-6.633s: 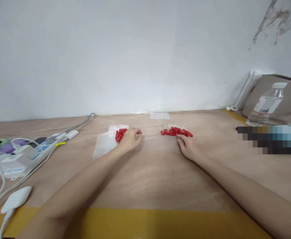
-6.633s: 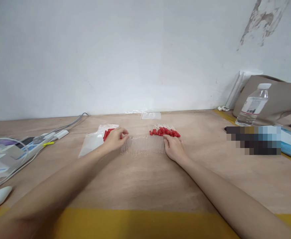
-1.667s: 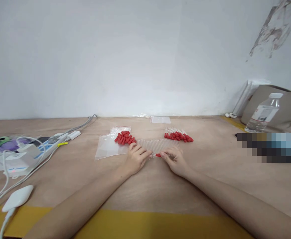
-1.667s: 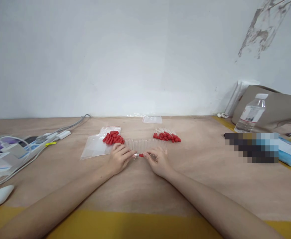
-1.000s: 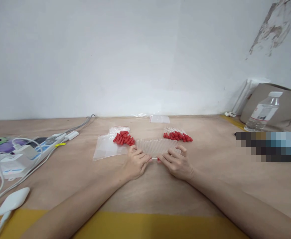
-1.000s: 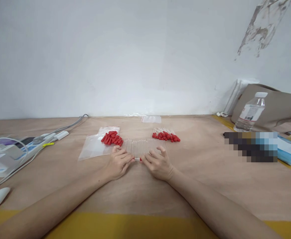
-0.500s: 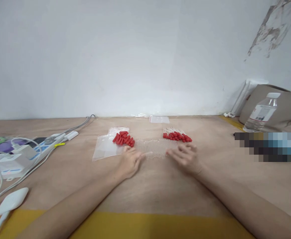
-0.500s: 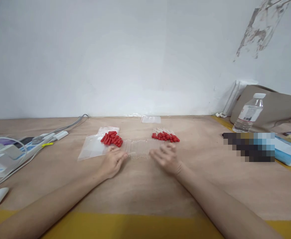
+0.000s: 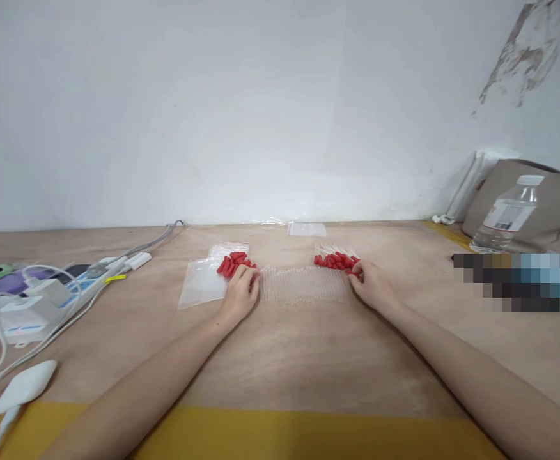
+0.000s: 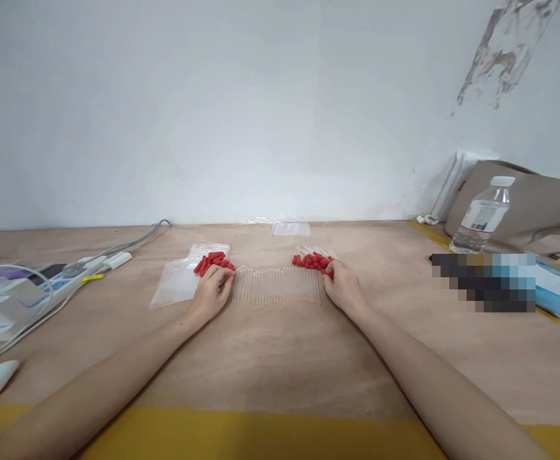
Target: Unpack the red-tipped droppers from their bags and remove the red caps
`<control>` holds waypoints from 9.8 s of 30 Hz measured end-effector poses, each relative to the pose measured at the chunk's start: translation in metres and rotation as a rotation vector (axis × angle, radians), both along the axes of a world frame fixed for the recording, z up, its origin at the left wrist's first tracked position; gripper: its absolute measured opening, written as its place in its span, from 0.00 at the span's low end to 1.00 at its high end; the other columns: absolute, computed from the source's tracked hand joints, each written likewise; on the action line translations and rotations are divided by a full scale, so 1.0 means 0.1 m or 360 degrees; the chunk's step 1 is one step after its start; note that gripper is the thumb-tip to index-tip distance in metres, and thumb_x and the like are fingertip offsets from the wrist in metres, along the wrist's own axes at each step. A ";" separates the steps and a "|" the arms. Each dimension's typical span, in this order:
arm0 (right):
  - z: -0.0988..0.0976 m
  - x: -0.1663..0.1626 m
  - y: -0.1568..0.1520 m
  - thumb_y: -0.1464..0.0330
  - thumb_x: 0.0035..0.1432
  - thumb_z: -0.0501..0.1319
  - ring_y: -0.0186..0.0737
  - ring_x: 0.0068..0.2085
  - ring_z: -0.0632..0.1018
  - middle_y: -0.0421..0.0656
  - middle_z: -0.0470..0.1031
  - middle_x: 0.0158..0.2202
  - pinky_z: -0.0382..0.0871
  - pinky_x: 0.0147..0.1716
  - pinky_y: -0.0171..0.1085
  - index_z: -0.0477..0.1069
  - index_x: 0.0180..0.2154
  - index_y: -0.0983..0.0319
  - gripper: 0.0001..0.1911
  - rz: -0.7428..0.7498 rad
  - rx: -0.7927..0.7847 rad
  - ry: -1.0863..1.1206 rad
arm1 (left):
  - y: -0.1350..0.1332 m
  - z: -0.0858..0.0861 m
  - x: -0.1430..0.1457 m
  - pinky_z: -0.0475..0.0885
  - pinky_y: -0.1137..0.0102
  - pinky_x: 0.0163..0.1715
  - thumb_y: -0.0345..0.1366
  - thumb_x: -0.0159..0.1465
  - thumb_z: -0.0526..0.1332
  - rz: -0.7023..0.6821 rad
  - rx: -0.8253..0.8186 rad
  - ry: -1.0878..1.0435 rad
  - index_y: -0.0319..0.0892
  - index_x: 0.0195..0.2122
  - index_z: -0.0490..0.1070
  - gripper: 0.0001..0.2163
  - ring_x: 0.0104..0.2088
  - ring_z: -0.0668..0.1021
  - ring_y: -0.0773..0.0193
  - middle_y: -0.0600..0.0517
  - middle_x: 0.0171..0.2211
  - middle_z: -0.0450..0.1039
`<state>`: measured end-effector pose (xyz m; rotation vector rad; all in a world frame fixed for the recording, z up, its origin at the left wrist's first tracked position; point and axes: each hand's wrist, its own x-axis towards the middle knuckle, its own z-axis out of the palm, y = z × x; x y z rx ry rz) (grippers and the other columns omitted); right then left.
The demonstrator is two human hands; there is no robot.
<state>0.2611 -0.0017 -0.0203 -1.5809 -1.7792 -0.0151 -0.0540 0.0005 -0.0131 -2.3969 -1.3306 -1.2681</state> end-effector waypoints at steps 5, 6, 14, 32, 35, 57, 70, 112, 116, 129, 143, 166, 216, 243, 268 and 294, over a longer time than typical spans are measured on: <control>0.04 -0.03 -0.05 0.66 0.49 0.54 0.38 0.29 0.70 0.44 0.69 0.27 0.64 0.30 0.37 0.68 0.23 0.62 0.09 0.0077 0.0070 0.0014 | 0.05 -0.01 -0.03 0.69 0.70 0.31 0.28 0.58 0.51 -0.0046 0.0015 0.0043 0.39 0.30 0.67 0.06 0.31 0.70 0.65 0.50 0.30 0.64; 0.04 -0.03 -0.07 0.65 0.50 0.54 0.38 0.30 0.70 0.44 0.68 0.28 0.64 0.30 0.37 0.69 0.24 0.62 0.10 0.0076 0.0094 0.0035 | 0.05 -0.01 -0.03 0.69 0.70 0.30 0.28 0.58 0.51 -0.0059 0.0013 0.0056 0.39 0.30 0.67 0.06 0.31 0.70 0.65 0.50 0.30 0.64; 0.08 -0.06 -0.16 0.65 0.50 0.54 0.37 0.29 0.70 0.44 0.66 0.30 0.64 0.30 0.36 0.71 0.27 0.63 0.10 0.0071 0.0169 0.0112 | -0.11 0.03 0.03 0.71 0.70 0.28 0.39 0.57 0.57 -0.0193 -0.0176 0.0137 0.39 0.36 0.70 0.10 0.28 0.71 0.67 0.48 0.35 0.66; 0.41 -0.20 0.33 0.58 0.50 0.56 0.47 0.42 0.67 0.46 0.70 0.38 0.54 0.37 0.42 0.74 0.35 0.57 0.14 -0.0196 -0.0100 -0.0458 | -0.11 0.15 0.11 0.44 0.50 0.57 0.49 0.60 0.52 -0.0467 -0.0495 0.0722 0.44 0.55 0.57 0.24 0.57 0.61 0.57 0.44 0.56 0.58; 0.40 -0.24 0.33 0.61 0.52 0.55 0.45 0.41 0.66 0.46 0.70 0.36 0.52 0.37 0.41 0.75 0.32 0.56 0.12 -0.0179 -0.0172 -0.0497 | -0.12 0.16 0.09 0.43 0.51 0.57 0.47 0.62 0.51 -0.0471 -0.0495 0.0714 0.43 0.55 0.59 0.22 0.56 0.63 0.58 0.44 0.55 0.59; 0.29 -0.34 0.31 0.66 0.57 0.51 0.45 0.40 0.68 0.47 0.73 0.35 0.53 0.38 0.43 0.72 0.32 0.62 0.13 -0.0317 0.0224 -0.0225 | -0.04 0.22 -0.31 0.45 0.52 0.58 0.46 0.62 0.51 -0.0460 -0.0299 0.0916 0.45 0.56 0.56 0.22 0.58 0.59 0.58 0.47 0.55 0.60; 0.04 -0.76 -0.60 0.67 0.57 0.53 0.36 0.34 0.72 0.40 0.74 0.31 0.61 0.36 0.38 0.70 0.34 0.58 0.08 0.0746 0.0377 0.0236 | -0.39 0.10 0.33 0.59 0.60 0.46 0.34 0.62 0.55 -0.0339 0.0436 0.0566 0.45 0.44 0.68 0.10 0.37 0.72 0.63 0.51 0.35 0.74; 0.31 0.25 -0.05 0.65 0.54 0.52 0.39 0.32 0.72 0.46 0.70 0.31 0.64 0.32 0.37 0.73 0.36 0.63 0.13 -0.0013 0.0333 0.0139 | -0.07 0.07 -0.04 0.68 0.68 0.34 0.31 0.63 0.47 0.0080 0.0166 0.0218 0.40 0.47 0.63 0.13 0.34 0.69 0.63 0.48 0.34 0.62; 0.25 0.34 0.03 0.69 0.48 0.55 0.35 0.26 0.70 0.44 0.70 0.29 0.64 0.27 0.35 0.70 0.37 0.65 0.13 -0.0070 0.0103 0.0172 | -0.01 0.04 0.01 0.69 0.68 0.35 0.29 0.61 0.48 0.0030 0.0188 0.0253 0.40 0.46 0.63 0.13 0.35 0.69 0.63 0.48 0.34 0.62; -0.01 0.16 0.09 0.68 0.53 0.53 0.37 0.34 0.72 0.45 0.70 0.34 0.66 0.36 0.36 0.73 0.31 0.62 0.10 0.0258 0.0199 -0.0116 | -0.02 0.01 0.05 0.71 0.66 0.38 0.33 0.59 0.53 -0.0139 0.0116 0.0283 0.40 0.35 0.69 0.07 0.37 0.73 0.62 0.48 0.35 0.68; 0.12 0.26 0.05 0.67 0.52 0.55 0.41 0.36 0.71 0.44 0.74 0.32 0.61 0.39 0.38 0.74 0.35 0.61 0.12 -0.0112 0.0162 -0.0202 | -0.17 0.25 -0.28 0.62 0.57 0.52 0.44 0.60 0.54 -0.0442 -0.0169 0.0814 0.44 0.55 0.59 0.22 0.54 0.63 0.54 0.45 0.54 0.61; 0.36 -0.23 0.20 0.61 0.55 0.54 0.45 0.39 0.70 0.44 0.74 0.34 0.56 0.36 0.42 0.75 0.35 0.57 0.13 -0.0245 0.0165 -0.0136 | -0.13 0.11 -0.16 0.68 0.63 0.42 0.40 0.60 0.57 -0.0329 -0.0033 0.0395 0.42 0.44 0.69 0.13 0.42 0.70 0.59 0.47 0.41 0.69; 0.13 -0.58 -0.62 0.70 0.59 0.50 0.34 0.38 0.73 0.33 0.77 0.31 0.54 0.41 0.42 0.70 0.40 0.47 0.15 0.0744 0.0542 -0.0673 | -0.45 0.11 0.40 0.57 0.64 0.40 0.33 0.64 0.48 -0.0474 0.0138 0.0665 0.40 0.30 0.68 0.11 0.28 0.69 0.66 0.53 0.23 0.68; 0.20 0.42 -0.08 0.67 0.51 0.55 0.35 0.26 0.69 0.43 0.70 0.29 0.63 0.26 0.35 0.70 0.37 0.63 0.11 0.0282 0.0114 -0.0053 | 0.03 0.05 -0.03 0.68 0.67 0.35 0.29 0.62 0.47 0.0075 0.0130 0.0225 0.38 0.46 0.64 0.13 0.35 0.70 0.62 0.47 0.33 0.63; 0.25 0.32 0.17 0.53 0.50 0.54 0.47 0.36 0.74 0.50 0.74 0.35 0.64 0.31 0.39 0.75 0.36 0.62 0.23 -0.0338 -0.0181 -0.0138 | -0.14 0.10 0.01 0.65 0.59 0.47 0.44 0.58 0.57 -0.0277 -0.0080 0.0433 0.41 0.47 0.66 0.18 0.48 0.68 0.55 0.45 0.47 0.67; -0.01 -0.63 -0.42 0.69 0.55 0.56 0.36 0.33 0.67 0.42 0.69 0.31 0.62 0.35 0.38 0.73 0.38 0.56 0.09 0.0820 0.0701 -0.0110 | -0.28 0.11 0.31 0.56 0.57 0.51 0.36 0.62 0.54 -0.0230 0.0422 0.0594 0.45 0.44 0.68 0.11 0.47 0.68 0.59 0.50 0.43 0.71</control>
